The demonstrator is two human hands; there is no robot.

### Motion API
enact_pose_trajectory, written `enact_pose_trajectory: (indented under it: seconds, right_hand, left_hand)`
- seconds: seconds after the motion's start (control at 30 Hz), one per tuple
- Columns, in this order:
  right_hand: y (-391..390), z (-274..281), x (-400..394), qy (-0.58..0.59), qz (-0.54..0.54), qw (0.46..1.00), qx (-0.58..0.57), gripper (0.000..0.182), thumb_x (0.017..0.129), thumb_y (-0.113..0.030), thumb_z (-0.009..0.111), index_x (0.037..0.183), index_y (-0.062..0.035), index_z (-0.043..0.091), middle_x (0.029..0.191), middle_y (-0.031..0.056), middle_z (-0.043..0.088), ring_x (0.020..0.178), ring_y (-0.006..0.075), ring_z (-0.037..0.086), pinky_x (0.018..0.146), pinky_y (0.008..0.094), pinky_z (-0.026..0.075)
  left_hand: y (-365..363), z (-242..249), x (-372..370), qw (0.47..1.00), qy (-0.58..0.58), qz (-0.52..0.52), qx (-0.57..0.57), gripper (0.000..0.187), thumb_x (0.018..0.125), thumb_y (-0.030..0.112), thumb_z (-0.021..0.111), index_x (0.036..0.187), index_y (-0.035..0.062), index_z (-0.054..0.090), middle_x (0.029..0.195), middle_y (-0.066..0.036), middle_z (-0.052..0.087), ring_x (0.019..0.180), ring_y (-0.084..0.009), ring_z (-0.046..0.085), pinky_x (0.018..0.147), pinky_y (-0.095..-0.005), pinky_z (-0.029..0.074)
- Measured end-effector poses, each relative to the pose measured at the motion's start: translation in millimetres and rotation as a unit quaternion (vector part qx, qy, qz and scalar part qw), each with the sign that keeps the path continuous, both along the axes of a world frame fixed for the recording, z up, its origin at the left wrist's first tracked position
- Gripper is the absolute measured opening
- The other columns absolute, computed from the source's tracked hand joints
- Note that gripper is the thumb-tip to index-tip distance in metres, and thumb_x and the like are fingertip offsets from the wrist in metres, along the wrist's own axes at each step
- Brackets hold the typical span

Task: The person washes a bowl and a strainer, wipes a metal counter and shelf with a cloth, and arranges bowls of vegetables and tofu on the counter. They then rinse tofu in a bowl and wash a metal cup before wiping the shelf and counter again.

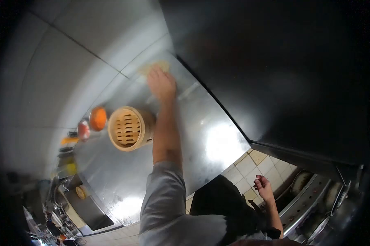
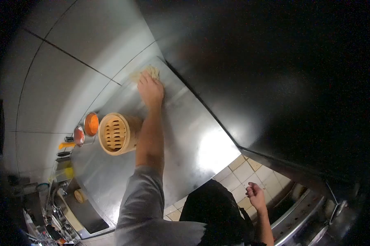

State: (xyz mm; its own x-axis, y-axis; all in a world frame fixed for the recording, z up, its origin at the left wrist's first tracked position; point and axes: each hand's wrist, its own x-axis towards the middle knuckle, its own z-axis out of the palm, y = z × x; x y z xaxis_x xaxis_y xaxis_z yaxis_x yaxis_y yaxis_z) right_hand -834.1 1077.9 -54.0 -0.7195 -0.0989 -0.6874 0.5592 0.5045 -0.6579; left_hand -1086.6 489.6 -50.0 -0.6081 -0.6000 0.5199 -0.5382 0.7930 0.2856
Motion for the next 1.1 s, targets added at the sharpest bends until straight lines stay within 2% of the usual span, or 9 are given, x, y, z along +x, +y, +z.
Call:
enact_pose_trajectory:
  seconds: [0.27, 0.4, 0.43, 0.5, 0.6, 0.73, 0.83, 0.87, 1.1]
  right_hand:
    - [15.1, -18.1, 15.0, -0.055, 0.031, 0.998, 0.007, 0.034, 0.101, -0.018, 0.06, 0.128, 0.0021, 0.056, 0.089, 0.0057, 0.066, 0.077, 0.0136, 0.064, 0.067, 0.028, 0.051]
    - [-8.4, -20.3, 2.6, -0.017, 0.081, 0.996, -0.024, 0.033, 0.101, -0.019, 0.06, 0.126, 0.0015, 0.057, 0.092, 0.0059, 0.067, 0.077, 0.0133, 0.064, 0.068, 0.0276, 0.051]
    - [-12.5, -18.8, -0.6, -0.019, 0.097, 0.995, -0.031, 0.033, 0.101, -0.019, 0.06, 0.126, 0.0015, 0.057, 0.092, 0.0059, 0.067, 0.077, 0.0133, 0.064, 0.068, 0.0276, 0.051]
    - [-29.8, -15.5, -8.5, -0.006, 0.104, 0.994, -0.024, 0.034, 0.101, -0.02, 0.06, 0.127, 0.0006, 0.057, 0.09, 0.0046, 0.066, 0.076, 0.0122, 0.064, 0.066, 0.0269, 0.051]
    - [-36.3, -7.0, -2.3, -0.003, 0.147, 0.988, -0.054, 0.032, 0.101, -0.02, 0.059, 0.127, -0.0021, 0.058, 0.09, 0.0037, 0.067, 0.075, 0.0114, 0.063, 0.066, 0.0265, 0.051]
    - [-26.8, -6.9, 13.1, 0.009, 0.195, 0.979, -0.06, 0.03, 0.101, -0.023, 0.06, 0.125, -0.0039, 0.059, 0.09, 0.0028, 0.066, 0.074, 0.0111, 0.063, 0.065, 0.0261, 0.052]
    - [-20.5, -22.2, 33.9, 0.017, 0.207, 0.972, -0.107, 0.033, 0.101, -0.027, 0.061, 0.124, -0.0045, 0.06, 0.09, 0.0029, 0.066, 0.072, 0.0111, 0.063, 0.063, 0.026, 0.052]
    - [-17.0, -25.9, 44.4, -0.002, 0.2, 0.974, -0.111, 0.032, 0.101, -0.024, 0.06, 0.125, -0.0027, 0.059, 0.09, 0.0038, 0.066, 0.073, 0.0113, 0.063, 0.064, 0.0263, 0.052]
    - [-14.0, -86.8, 127.3, -0.068, 0.29, 0.946, -0.127, 0.032, 0.102, -0.026, 0.059, 0.124, -0.0027, 0.06, 0.091, 0.0051, 0.067, 0.074, 0.0122, 0.063, 0.065, 0.0271, 0.053]
  left_hand:
    - [23.4, -16.0, -10.9, 0.976, -0.026, -0.214, 0.032, 0.055, 0.086, 0.02, 0.056, 0.14, 0.0077, 0.053, 0.136, -0.02, 0.055, 0.121, -0.0399, 0.052, 0.106, -0.0491, 0.04]
    - [87.3, -6.5, 54.8, 0.95, 0.011, -0.311, 0.014, 0.041, 0.079, 0.014, 0.062, 0.119, 0.0085, 0.065, 0.121, -0.015, 0.063, 0.112, -0.0335, 0.057, 0.096, -0.0471, 0.048]
    - [108.4, 5.8, 75.3, 0.927, -0.007, -0.353, 0.122, 0.04, 0.078, 0.013, 0.063, 0.117, 0.008, 0.067, 0.123, -0.015, 0.063, 0.117, -0.0341, 0.056, 0.102, -0.0486, 0.045]
    - [153.1, -1.2, 117.8, 0.91, 0.038, -0.388, 0.144, 0.038, 0.079, 0.014, 0.067, 0.116, 0.0076, 0.068, 0.12, -0.015, 0.065, 0.118, -0.0362, 0.056, 0.104, -0.048, 0.043]
    - [219.5, 6.4, 211.2, 0.883, -0.022, -0.435, 0.173, 0.044, 0.087, 0.027, 0.068, 0.128, 0.0123, 0.063, 0.137, -0.01, 0.056, 0.132, -0.0315, 0.046, 0.114, -0.0458, 0.034]
    - [241.2, 27.2, 356.8, 0.918, -0.085, -0.338, 0.188, 0.041, 0.093, 0.03, 0.059, 0.13, 0.012, 0.061, 0.137, -0.01, 0.053, 0.135, -0.0291, 0.044, 0.115, -0.0503, 0.031]
    - [213.3, 36.8, 463.5, 0.95, -0.179, -0.167, 0.192, 0.049, 0.091, 0.03, 0.06, 0.136, 0.0104, 0.056, 0.142, -0.013, 0.049, 0.137, -0.0327, 0.041, 0.113, -0.0615, 0.026]
    - [210.9, 31.1, 493.6, 0.97, -0.186, -0.1, 0.12, 0.051, 0.092, 0.031, 0.059, 0.138, 0.0095, 0.053, 0.144, -0.014, 0.047, 0.136, -0.0336, 0.041, 0.114, -0.0615, 0.025]
    - [196.0, 12.0, 511.3, 0.981, -0.121, -0.038, 0.149, 0.061, 0.095, 0.035, 0.055, 0.15, 0.0111, 0.04, 0.149, -0.02, 0.042, 0.142, -0.0369, 0.034, 0.117, -0.0626, 0.019]
